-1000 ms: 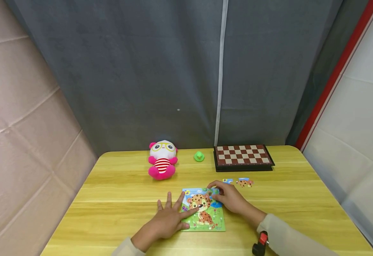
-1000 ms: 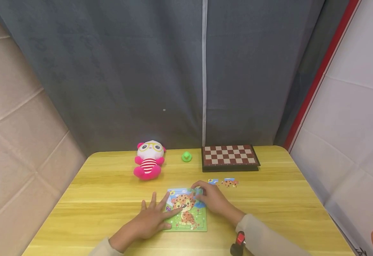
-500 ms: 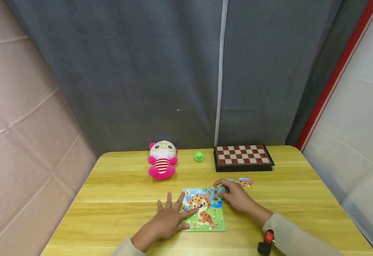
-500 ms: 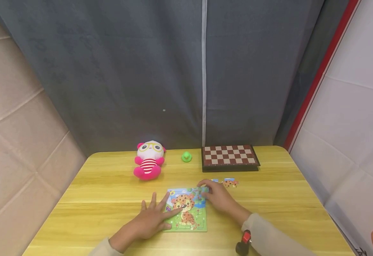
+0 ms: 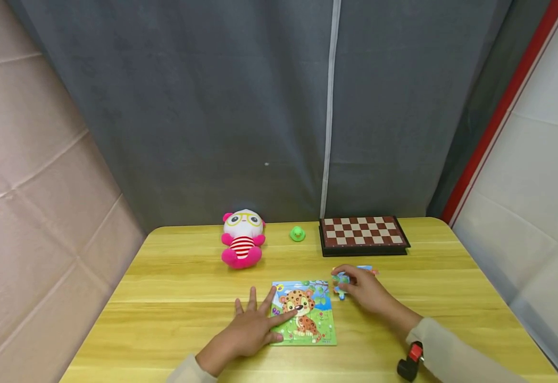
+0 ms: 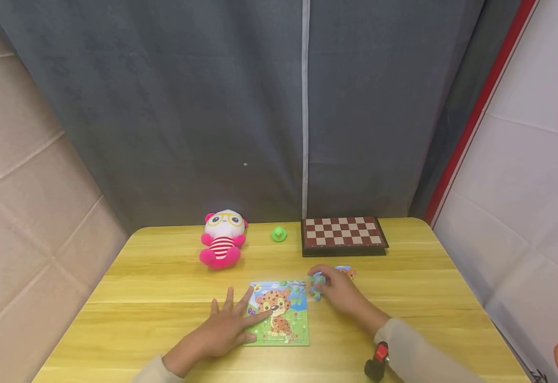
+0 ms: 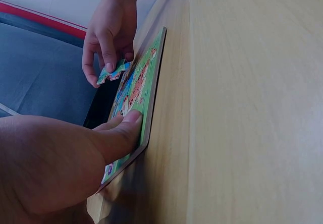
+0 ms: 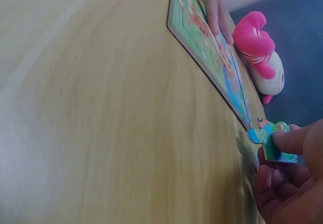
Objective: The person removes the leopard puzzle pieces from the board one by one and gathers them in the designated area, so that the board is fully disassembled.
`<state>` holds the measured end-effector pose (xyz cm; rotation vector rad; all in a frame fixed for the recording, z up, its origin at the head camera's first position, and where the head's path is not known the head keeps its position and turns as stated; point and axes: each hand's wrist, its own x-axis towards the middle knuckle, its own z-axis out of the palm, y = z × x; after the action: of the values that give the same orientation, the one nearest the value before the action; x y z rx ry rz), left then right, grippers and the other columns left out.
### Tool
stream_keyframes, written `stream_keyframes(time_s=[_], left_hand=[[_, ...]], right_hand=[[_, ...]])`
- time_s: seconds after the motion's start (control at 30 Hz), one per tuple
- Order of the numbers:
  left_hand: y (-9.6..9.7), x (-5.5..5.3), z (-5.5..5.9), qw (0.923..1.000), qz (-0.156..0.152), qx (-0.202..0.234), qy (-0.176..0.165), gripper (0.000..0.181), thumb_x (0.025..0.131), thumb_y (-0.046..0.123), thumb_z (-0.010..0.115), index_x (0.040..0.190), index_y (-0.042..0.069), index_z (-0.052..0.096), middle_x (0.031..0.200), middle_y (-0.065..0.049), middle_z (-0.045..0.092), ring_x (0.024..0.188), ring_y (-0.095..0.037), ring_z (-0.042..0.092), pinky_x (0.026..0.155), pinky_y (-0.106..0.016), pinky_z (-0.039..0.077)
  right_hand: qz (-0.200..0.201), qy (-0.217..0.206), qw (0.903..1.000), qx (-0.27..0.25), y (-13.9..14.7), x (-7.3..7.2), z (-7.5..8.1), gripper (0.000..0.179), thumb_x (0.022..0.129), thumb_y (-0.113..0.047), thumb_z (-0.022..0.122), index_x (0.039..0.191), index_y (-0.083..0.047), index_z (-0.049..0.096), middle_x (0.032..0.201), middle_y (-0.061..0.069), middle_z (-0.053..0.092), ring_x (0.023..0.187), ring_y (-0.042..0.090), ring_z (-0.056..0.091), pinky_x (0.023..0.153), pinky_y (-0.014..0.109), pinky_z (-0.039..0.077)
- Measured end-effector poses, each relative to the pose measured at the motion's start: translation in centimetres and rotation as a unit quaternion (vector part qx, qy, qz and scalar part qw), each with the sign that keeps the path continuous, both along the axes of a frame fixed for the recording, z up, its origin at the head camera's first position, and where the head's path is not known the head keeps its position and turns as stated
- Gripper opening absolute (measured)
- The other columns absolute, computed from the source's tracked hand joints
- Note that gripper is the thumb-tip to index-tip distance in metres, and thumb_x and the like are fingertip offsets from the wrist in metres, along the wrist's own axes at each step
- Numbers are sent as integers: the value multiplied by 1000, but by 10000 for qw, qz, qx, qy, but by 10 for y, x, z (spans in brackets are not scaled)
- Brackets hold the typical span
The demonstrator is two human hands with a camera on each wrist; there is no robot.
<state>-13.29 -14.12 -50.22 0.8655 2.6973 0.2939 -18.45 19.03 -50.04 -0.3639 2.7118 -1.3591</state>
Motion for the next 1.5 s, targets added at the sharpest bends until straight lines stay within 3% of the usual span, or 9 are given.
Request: stream_keyframes(time_s=[0.67, 0.97, 1.3, 1.5], left_hand=[[0, 1, 2, 9999, -44, -71, 112, 58, 99, 60, 51, 154, 57, 34, 172, -20, 8, 140, -74, 9, 98, -91, 19], [0, 1, 3, 9999, -4, -81, 85, 57, 99, 60, 52, 153, 58, 36, 172, -18, 8, 141, -73, 8, 98, -92, 19], [1, 1, 3, 9999, 5, -100, 77, 57, 99, 60, 51, 154, 58, 35, 172, -18, 8, 141, -74, 8, 97, -92, 19], [1, 1, 2, 9999, 9, -117, 74, 57, 99, 60, 50, 154, 58, 34, 173, -18, 7, 141, -73, 7, 97, -92, 19]], right_hand=[[-472, -78, 9987, 188, 50, -2, 2, 26, 103, -4, 61, 127, -10, 67, 111, 9, 66, 87, 21, 52, 74, 32, 44], [-537, 79, 9972, 514, 78, -4, 6, 27, 103, -2, 59, 129, -9, 65, 106, 11, 63, 86, 24, 49, 74, 37, 42], [-619, 365, 9938, 847, 107, -9, 3, 25, 102, -2, 60, 127, -7, 66, 121, 22, 67, 97, 30, 57, 79, 43, 48], [-680, 268, 9933, 897, 116, -15, -1, 25, 102, -2, 61, 126, -7, 66, 106, 15, 66, 86, 25, 52, 73, 36, 44]])
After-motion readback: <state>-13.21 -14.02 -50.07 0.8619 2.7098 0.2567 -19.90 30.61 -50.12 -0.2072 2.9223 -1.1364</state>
